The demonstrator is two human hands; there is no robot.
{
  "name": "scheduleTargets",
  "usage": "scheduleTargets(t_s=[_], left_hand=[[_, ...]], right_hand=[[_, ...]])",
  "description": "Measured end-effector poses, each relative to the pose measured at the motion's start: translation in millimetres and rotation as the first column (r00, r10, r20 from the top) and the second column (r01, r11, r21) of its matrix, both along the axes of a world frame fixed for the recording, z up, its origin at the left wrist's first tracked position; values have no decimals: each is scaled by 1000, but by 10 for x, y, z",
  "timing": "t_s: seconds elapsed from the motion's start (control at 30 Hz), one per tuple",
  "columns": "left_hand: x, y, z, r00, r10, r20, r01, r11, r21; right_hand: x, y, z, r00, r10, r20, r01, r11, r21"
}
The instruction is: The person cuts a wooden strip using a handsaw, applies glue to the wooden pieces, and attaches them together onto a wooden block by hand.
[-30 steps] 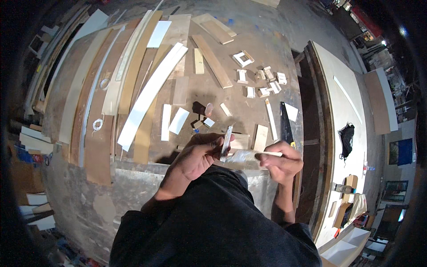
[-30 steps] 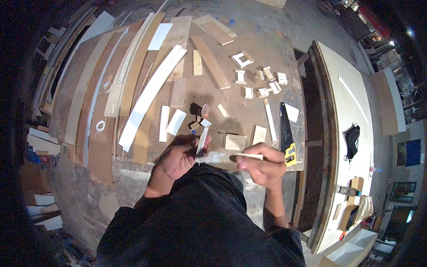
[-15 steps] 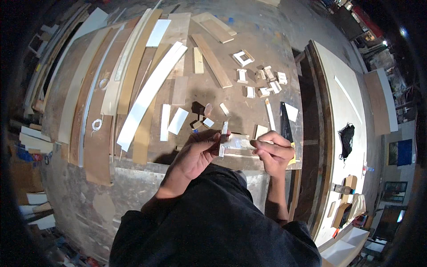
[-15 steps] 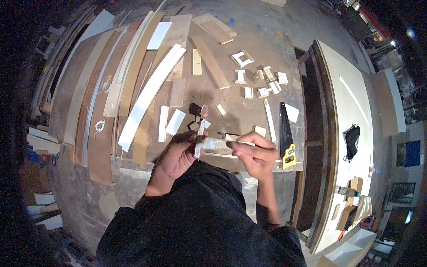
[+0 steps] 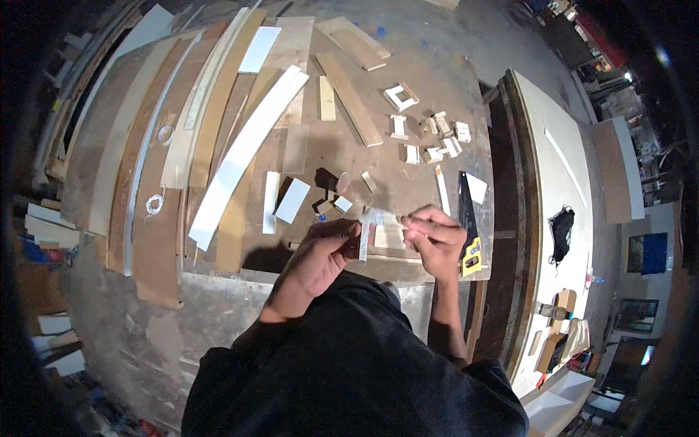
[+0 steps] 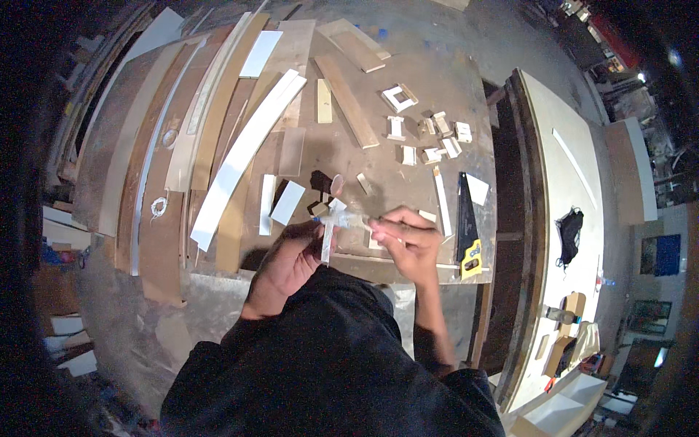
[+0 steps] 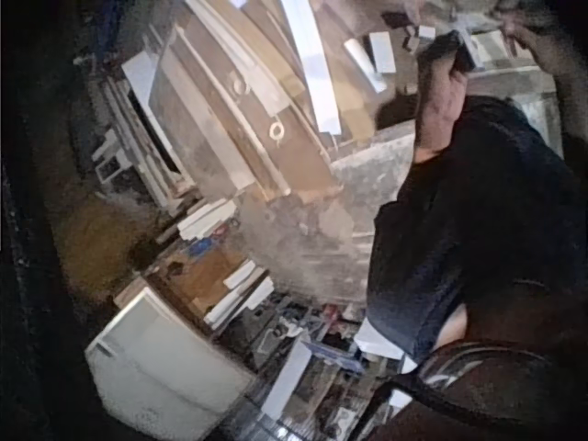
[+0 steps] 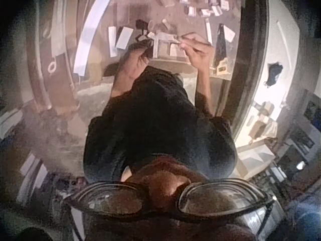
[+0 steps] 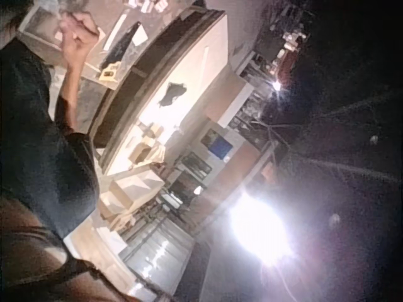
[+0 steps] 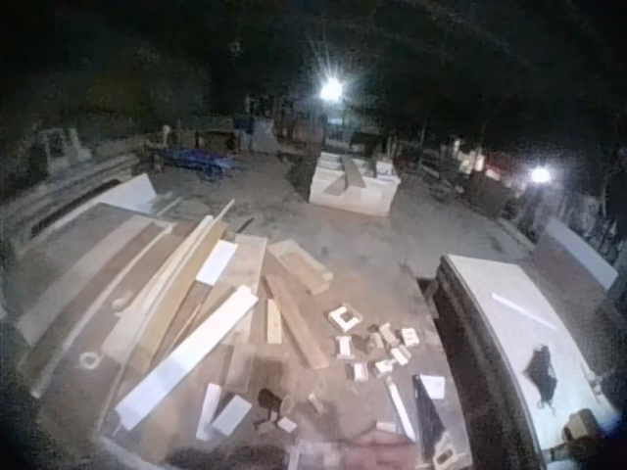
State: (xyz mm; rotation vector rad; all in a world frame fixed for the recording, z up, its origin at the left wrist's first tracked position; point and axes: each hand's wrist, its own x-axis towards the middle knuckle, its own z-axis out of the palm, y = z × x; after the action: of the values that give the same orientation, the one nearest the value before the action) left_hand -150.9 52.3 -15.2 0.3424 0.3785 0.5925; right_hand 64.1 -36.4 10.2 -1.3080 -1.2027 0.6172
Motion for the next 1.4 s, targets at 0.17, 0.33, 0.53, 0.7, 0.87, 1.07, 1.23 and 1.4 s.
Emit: scheduleTargets(t_s=[0.17,0.33,0.53,0.7,0.87,1.07,1.23,1.4], left_hand=[[-25,128,-3,999,22,-29,-23,1000,-20],[-94,212,-3,1000,7,6,-7,1000,4],[-107,284,-166,995,85,-55,-87,996,-34],[-197,411,-284,988,150,-36,-152,984,-93],[-312,512,-434,952,236,-198,-225,971,74],[-557,575,-763,880,214,-424,-195,977,89],[-737,518,-886,798,247,-549,-183,968,170],[-761,460,-814,717,298,-630,-111,941,320]], right_hand=[[34,-36,0,985,145,89,-148,989,29],[-18,225,-9,997,58,-47,-55,997,52],[-91,254,-105,989,145,42,-146,989,23],[-27,200,-232,980,192,45,-187,978,-95],[105,475,-813,966,-104,235,156,964,-216],[142,1111,-1566,826,-64,560,330,861,-388],[139,1503,-2114,771,-61,633,392,830,-397],[121,1687,-2372,739,-44,672,431,797,-422]])
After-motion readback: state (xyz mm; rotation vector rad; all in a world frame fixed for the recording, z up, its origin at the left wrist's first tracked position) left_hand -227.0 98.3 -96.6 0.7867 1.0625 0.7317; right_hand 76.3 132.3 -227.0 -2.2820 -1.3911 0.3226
